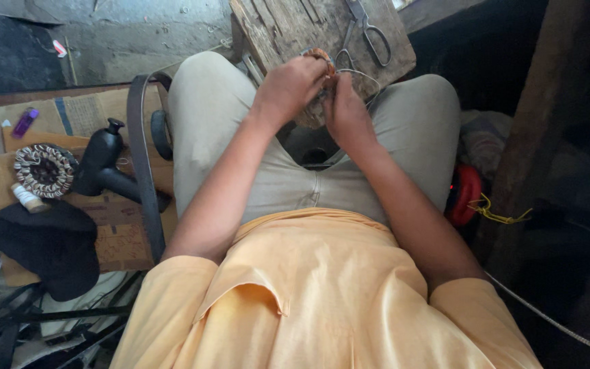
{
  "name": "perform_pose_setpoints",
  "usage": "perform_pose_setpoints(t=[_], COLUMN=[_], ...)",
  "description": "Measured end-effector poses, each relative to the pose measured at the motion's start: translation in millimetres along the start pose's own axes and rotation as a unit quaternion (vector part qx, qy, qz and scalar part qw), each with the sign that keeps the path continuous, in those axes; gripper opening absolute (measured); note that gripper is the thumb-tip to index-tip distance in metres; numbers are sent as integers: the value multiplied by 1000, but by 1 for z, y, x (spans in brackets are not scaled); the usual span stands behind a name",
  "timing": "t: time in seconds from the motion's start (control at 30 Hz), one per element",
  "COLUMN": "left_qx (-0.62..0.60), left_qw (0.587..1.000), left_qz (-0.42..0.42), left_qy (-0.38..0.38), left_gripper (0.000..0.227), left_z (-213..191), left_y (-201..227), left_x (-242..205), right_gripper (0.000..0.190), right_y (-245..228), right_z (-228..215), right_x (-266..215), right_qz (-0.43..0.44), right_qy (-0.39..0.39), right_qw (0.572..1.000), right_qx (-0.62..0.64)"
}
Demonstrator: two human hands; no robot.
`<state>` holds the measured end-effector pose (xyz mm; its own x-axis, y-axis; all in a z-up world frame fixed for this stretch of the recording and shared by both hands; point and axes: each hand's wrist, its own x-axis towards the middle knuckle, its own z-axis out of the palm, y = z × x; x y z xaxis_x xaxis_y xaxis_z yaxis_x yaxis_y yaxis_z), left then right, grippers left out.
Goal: The person sits on the floor and winds thin wire around a small toroidal core. They use their hands to wrap the wire and occasionally use scissors to cut the wire. The person continues winding the wire around the core throughout the video.
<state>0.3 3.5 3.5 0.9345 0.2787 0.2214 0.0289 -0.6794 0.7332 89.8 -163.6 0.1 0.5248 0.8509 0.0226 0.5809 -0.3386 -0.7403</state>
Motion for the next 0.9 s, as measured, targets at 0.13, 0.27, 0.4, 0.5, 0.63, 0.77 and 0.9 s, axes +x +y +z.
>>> perform_pose_setpoints(t=[0.13,0.27,0.4,0.5,0.63,0.77,0.9], left_qx=[21,-4,-34,-37,-45,-38,-29], left_qw=[1000,1000,999,998,994,996,994], left_qz=[-1,-12,-5,-26,-70,-65,-77], left_qy=[-4,-16,-23,-40,-65,-53,-72], left_gripper=[13,13,12,11,23,31,32], left_z=[-2,-7,-12,-13,-16,-17,-18], left_y=[2,2,3,5,6,9,10], left_x=[-2,0,1,4,5,8,9], right_gripper=[25,29,25,18,17,17,17], right_y=[0,-2,-6,-9,-13,-13,-13], right_z=[2,-2,-6,-7,-6,-5,-5], right_x=[-3,-3,0,1,1,3,4], right_qz=[-20,15,46,59,50,47,47], right_qy=[21,19,37,38,49,66,75], right_qw=[999,996,995,996,997,997,996], right_qx=[28,81,76,49,20,20,13])
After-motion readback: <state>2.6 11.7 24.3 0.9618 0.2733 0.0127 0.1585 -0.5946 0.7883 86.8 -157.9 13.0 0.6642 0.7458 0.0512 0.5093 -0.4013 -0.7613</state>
